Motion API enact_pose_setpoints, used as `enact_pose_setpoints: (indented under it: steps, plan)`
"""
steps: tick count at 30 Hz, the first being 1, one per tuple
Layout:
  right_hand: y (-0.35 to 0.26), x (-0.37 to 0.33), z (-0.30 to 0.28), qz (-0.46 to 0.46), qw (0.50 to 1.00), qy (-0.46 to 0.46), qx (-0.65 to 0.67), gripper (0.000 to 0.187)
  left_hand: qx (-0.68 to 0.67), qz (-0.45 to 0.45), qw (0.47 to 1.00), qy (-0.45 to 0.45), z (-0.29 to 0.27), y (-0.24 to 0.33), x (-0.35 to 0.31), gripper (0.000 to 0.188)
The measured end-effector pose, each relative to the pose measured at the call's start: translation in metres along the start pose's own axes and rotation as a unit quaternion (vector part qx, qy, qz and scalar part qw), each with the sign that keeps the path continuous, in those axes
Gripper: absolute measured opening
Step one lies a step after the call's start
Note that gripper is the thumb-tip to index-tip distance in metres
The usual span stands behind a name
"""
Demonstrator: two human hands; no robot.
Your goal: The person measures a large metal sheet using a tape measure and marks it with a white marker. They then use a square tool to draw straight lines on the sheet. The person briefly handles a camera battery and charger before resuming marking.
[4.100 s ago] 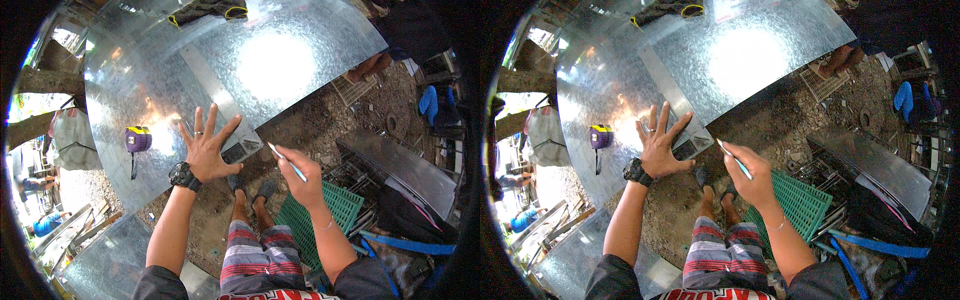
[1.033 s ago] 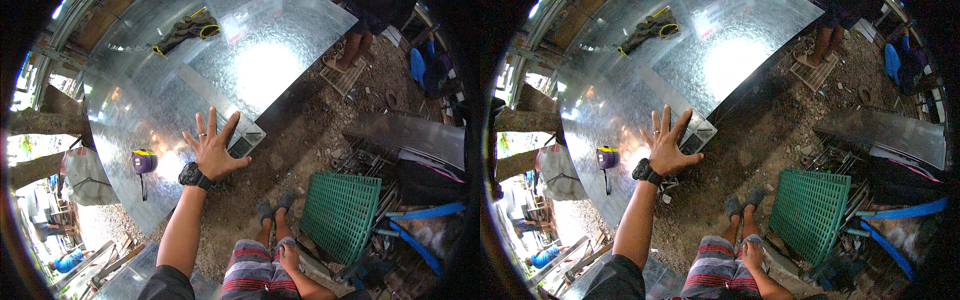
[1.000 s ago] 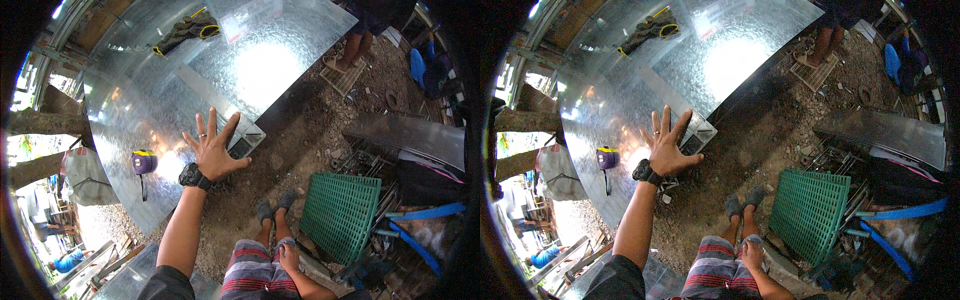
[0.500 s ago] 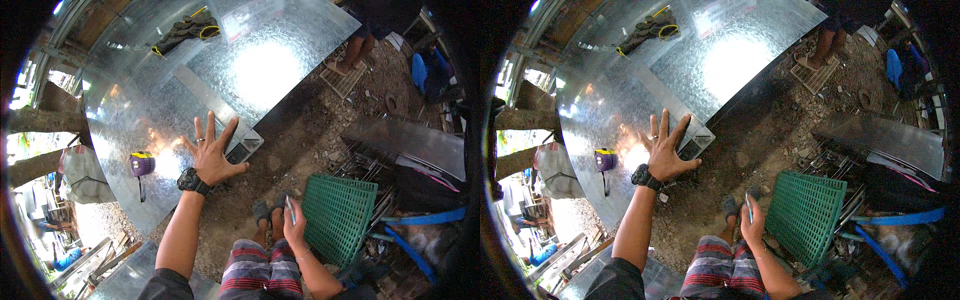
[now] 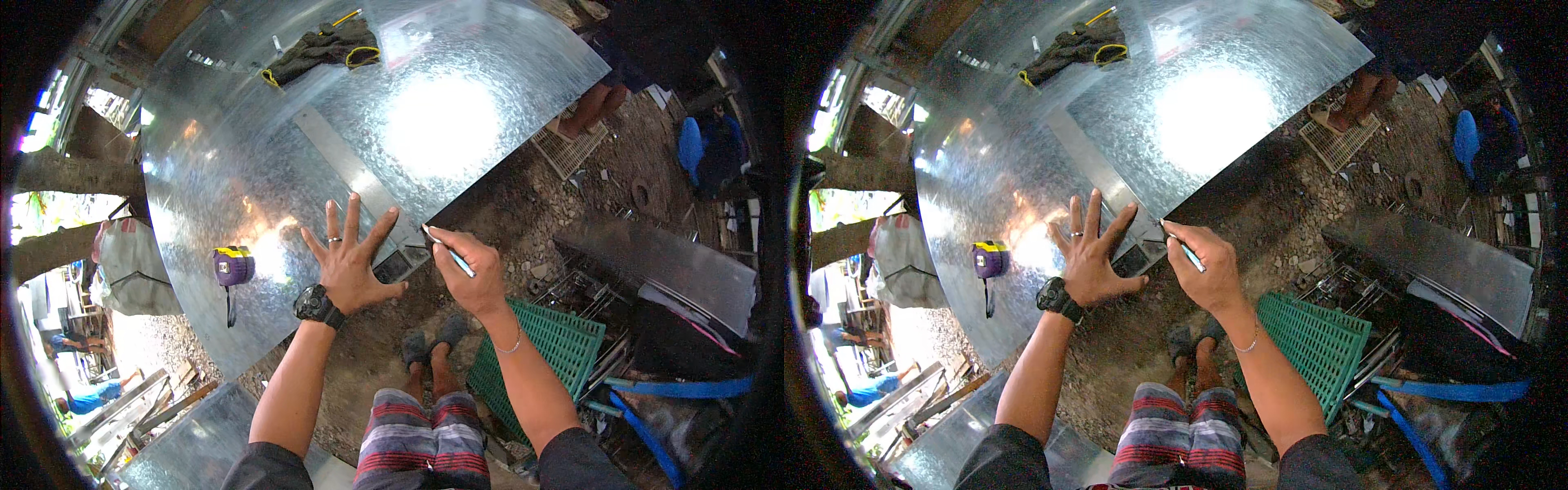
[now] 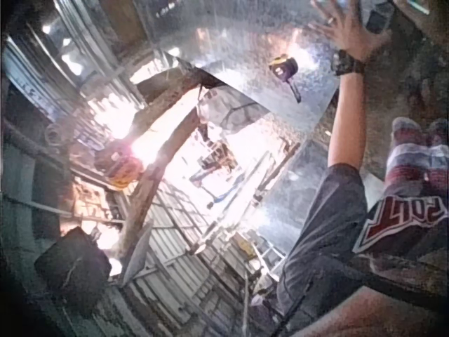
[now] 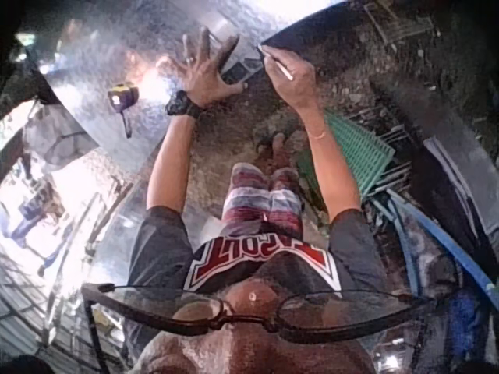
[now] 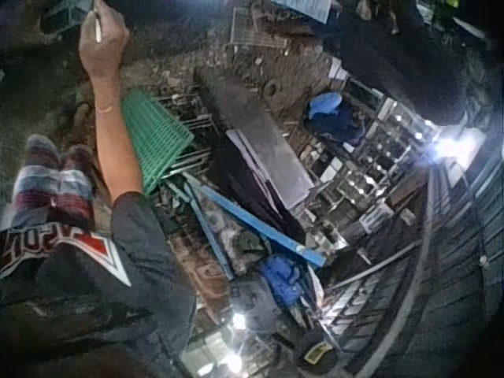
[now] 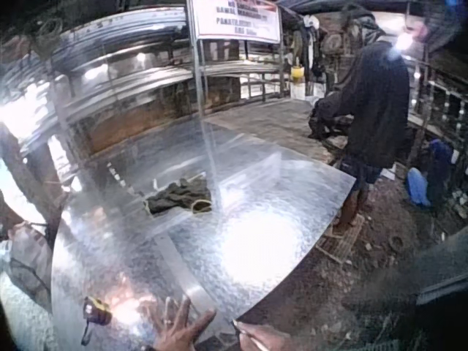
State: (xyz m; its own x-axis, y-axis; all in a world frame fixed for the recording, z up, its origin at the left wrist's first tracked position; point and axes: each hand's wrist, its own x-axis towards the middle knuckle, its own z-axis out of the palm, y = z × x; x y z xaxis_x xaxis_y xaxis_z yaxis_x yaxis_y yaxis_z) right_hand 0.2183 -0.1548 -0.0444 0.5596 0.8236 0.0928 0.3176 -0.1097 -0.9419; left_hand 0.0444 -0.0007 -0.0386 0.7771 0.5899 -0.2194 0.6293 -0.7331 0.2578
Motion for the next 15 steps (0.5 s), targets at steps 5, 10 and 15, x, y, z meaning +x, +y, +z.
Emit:
enact_pose_setpoints:
  steps: [5, 10, 15]
  plan:
    - [0.0026, 0.0019, -0.0008, -0.019, 0.999, -0.032, -0.002, 0.027, 0.001, 0.002, 1.000, 0.008, 0.0014, -0.0024, -0.0024, 0.130]
    - [0.0036, 0.0056, -0.0035, -0.041, 0.998, -0.046, -0.006, 0.027, 0.000, -0.003, 1.000, 0.001, -0.0007, -0.0009, -0.0011, 0.130]
    - [-0.0019, 0.0075, -0.0070, -0.095, 0.991, -0.058, -0.075, 0.025, -0.006, -0.004, 1.000, -0.012, 0.0000, 0.0014, -0.0052, 0.131]
